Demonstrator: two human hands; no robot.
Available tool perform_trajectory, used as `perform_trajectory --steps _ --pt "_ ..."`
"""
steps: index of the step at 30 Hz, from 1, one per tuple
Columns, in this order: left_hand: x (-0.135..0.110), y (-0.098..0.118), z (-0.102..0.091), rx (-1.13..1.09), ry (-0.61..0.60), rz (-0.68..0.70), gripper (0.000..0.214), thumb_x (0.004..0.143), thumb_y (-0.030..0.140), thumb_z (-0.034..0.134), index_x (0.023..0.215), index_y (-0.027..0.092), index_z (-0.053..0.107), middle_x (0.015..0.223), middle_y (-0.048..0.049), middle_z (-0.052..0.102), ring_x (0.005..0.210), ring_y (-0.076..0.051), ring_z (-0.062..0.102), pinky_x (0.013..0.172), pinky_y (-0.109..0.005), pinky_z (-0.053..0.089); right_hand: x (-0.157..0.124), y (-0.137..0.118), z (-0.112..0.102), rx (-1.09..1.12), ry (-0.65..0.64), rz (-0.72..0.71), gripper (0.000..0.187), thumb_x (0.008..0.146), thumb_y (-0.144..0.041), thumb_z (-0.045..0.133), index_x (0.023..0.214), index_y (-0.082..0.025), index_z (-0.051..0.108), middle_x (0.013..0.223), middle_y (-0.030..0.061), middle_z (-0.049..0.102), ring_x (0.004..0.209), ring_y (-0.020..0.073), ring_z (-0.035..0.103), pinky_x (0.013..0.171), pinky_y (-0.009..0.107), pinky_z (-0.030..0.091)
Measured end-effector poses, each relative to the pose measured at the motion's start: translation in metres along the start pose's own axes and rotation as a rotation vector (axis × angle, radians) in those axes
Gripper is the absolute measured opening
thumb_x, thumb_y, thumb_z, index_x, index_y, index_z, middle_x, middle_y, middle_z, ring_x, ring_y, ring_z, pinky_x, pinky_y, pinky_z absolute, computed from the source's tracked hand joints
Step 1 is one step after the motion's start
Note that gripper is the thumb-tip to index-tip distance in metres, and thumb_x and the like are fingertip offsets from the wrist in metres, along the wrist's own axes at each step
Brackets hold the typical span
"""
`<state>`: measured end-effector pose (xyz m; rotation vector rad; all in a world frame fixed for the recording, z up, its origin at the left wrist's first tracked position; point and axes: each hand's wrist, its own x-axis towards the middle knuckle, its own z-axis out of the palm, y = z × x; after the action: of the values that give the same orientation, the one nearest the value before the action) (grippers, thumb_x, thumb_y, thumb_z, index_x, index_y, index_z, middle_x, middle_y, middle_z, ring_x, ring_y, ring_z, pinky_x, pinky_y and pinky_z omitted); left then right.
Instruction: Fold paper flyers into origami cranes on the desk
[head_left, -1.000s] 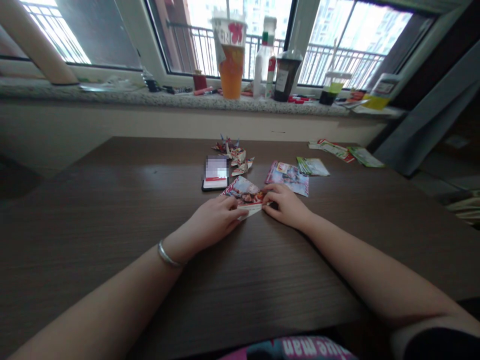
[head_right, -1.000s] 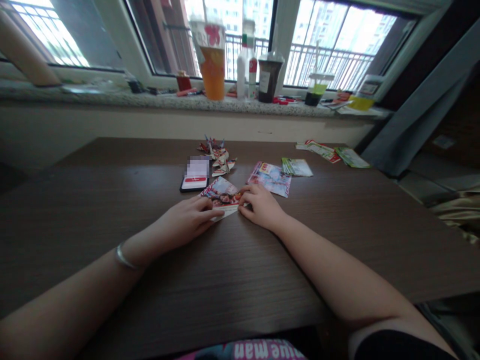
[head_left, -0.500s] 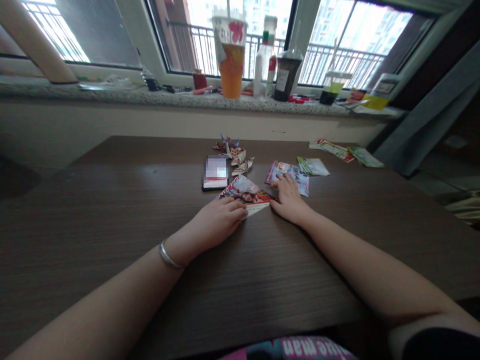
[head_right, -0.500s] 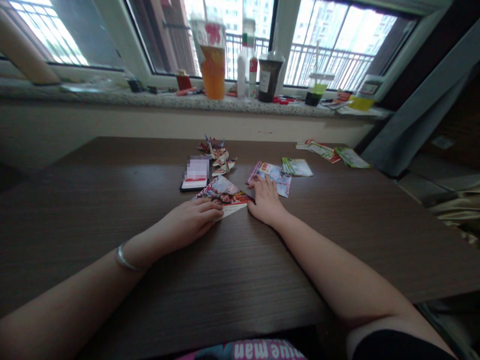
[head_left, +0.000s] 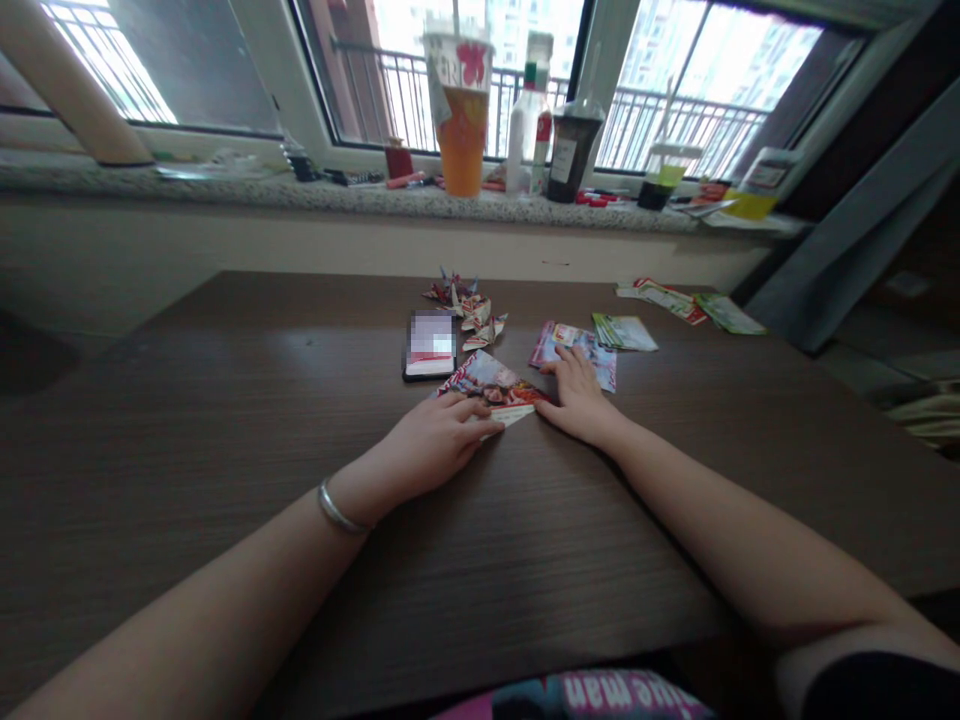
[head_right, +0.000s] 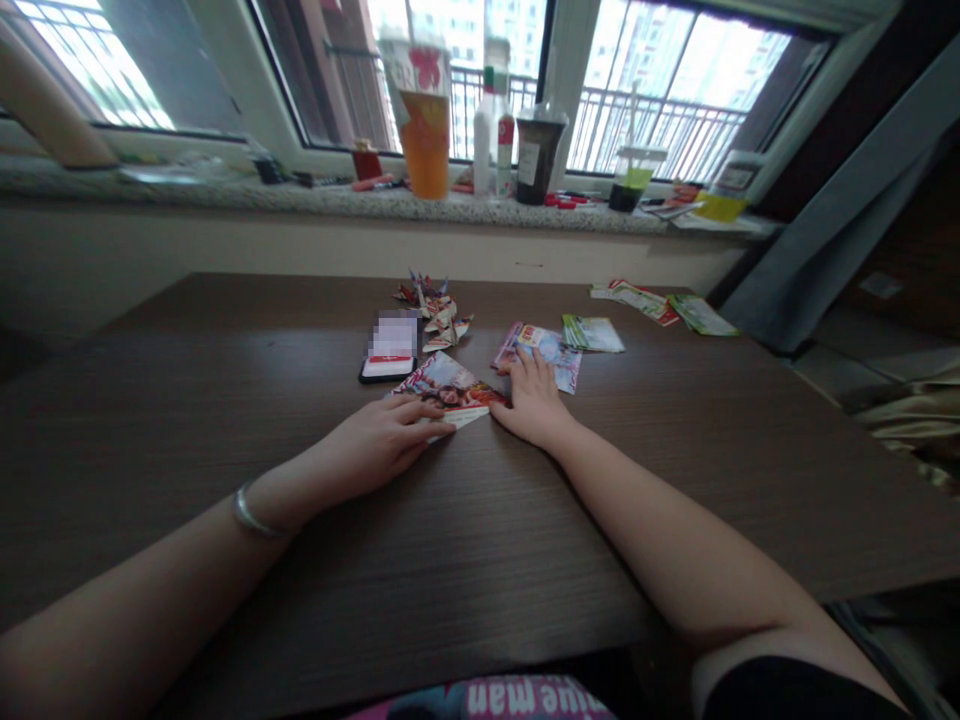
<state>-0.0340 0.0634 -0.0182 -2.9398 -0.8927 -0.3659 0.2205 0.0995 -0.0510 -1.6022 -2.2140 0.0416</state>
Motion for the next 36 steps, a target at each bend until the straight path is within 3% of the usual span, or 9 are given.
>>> perform_trajectory --steps 8,24,29,36 --pt "0.001 0.001 -0.002 -0.016 -0.003 -0.008 0.035 0.094 0.019 0.045 0.124 0.025 0.060 0.121 -0.0091 0.060 0.110 -0.023 0.055 0.095 -0.043 0.045 0.002 0.002 -0.002 0.072 0.004 -0.003 0.051 0.075 -0.023 0.054 0.125 -0.019 0.046 0.142 0.0155 0.040 0.141 0.0337 0.023 0.114 0.056 0.016" --pt "0.000 -0.001 -0.001 -0.055 0.006 -0.008 0.034 0.093 0.018 0.046 0.122 0.026 0.062 0.120 -0.0089 0.061 0.111 -0.024 0.055 0.096 -0.044 0.044 0.006 0.015 0.005 0.077 0.021 -0.068 0.056 0.069 -0.011 0.044 0.125 -0.016 0.046 0.134 0.0154 0.047 0.138 0.0300 0.028 0.114 0.054 0.022" --pt "-0.001 -0.001 -0.001 -0.059 -0.006 -0.017 0.034 0.094 0.018 0.044 0.123 0.027 0.061 0.124 -0.0080 0.059 0.114 -0.023 0.054 0.098 -0.043 0.043 0.006 0.016 -0.002 0.204 0.120 -0.067 0.056 0.063 -0.008 0.043 0.118 -0.017 0.049 0.127 0.0137 0.052 0.127 0.0281 0.042 0.109 0.050 0.031" --pt "0.002 0.004 -0.005 -0.123 -0.008 0.019 0.018 0.092 0.018 0.048 0.097 0.017 0.065 0.128 -0.0086 0.059 0.118 -0.023 0.053 0.102 -0.040 0.043 0.005 0.009 -0.015 0.336 0.215 -0.221 0.036 0.080 -0.018 0.045 0.114 -0.021 0.056 0.127 0.0106 0.057 0.126 0.0256 0.044 0.110 0.048 0.029"
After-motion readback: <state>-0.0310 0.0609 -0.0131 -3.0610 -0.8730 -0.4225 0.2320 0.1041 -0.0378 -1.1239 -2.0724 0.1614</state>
